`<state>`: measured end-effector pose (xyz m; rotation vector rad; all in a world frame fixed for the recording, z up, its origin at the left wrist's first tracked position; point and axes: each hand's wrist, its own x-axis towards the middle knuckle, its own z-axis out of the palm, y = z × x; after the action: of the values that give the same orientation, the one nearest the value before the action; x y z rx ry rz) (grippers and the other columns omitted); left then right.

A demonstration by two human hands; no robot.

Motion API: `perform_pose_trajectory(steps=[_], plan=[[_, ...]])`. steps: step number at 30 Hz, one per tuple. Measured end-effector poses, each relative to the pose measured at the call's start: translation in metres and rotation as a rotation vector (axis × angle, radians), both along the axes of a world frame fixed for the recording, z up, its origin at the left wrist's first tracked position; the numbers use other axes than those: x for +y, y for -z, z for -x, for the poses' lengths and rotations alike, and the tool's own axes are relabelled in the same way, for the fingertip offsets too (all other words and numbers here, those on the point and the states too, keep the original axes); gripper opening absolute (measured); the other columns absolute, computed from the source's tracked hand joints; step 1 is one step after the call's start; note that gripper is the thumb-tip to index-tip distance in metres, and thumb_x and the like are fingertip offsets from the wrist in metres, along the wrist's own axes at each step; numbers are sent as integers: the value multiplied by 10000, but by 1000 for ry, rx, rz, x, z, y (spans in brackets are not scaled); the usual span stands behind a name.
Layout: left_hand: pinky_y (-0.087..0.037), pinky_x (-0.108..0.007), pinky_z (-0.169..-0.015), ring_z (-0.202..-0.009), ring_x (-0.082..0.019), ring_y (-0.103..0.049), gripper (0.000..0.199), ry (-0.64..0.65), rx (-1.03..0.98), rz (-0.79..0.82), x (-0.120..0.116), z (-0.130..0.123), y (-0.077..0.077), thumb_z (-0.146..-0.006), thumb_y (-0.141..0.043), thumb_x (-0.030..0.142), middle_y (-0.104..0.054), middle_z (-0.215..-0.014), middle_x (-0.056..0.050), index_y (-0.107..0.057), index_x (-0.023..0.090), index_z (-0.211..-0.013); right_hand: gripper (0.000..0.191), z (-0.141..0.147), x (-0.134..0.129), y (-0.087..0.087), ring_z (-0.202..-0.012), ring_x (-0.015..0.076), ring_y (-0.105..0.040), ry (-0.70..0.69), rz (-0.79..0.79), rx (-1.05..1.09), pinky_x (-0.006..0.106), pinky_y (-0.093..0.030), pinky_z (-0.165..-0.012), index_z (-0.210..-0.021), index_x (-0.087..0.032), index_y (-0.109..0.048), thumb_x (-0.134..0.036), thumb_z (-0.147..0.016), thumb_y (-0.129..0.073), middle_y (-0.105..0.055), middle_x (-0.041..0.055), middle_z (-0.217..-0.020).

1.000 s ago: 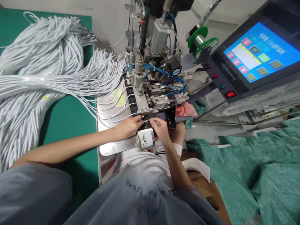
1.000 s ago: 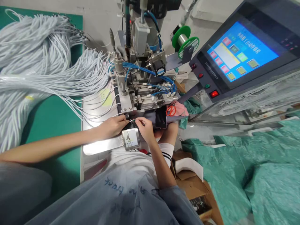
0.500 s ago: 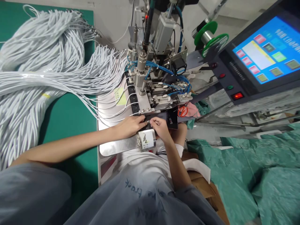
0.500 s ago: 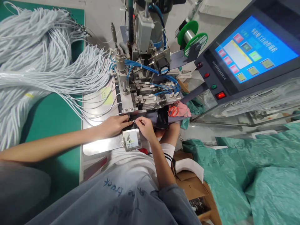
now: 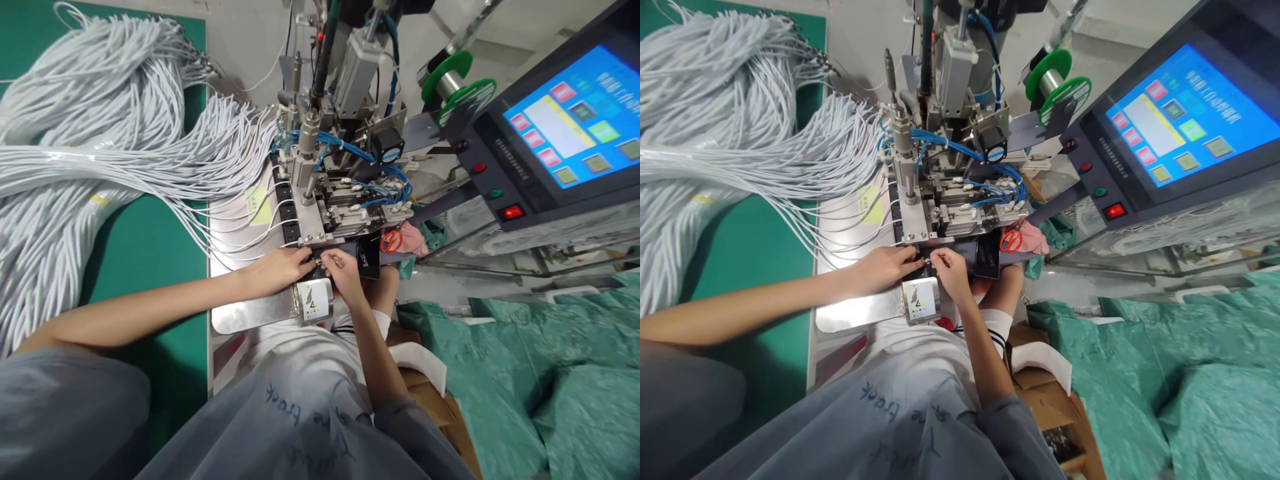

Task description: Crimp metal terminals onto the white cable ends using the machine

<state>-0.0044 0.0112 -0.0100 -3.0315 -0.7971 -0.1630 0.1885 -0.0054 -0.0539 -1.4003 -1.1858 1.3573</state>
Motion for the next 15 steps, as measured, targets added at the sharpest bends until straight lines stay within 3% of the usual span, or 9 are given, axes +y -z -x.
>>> perform_pose_trajectory(steps=[10,15], plan=[[-471,-286,-539,-704,-180,-591,318,-16,94,-60,-8,-4,-2,-862,-408,95,-538,-945,-116,-532,71,-1155,256,0,5,4,-492,90,-339,-191,45,14,221,-256,-456,-664,-198,-444,-419,-777,-508,-380,-52,-539],[-423,-291,-501,-635,-190,-592,157,-117,137,14,-13,1,-18,-774,-471,49,-562,-750,-96,-619,97,-753,324,-1,5,14,-493,91,-273,-205,-18,6,229,-223,-463,-633,-206,-411,-471,-803,-490,-298,-61,-539]])
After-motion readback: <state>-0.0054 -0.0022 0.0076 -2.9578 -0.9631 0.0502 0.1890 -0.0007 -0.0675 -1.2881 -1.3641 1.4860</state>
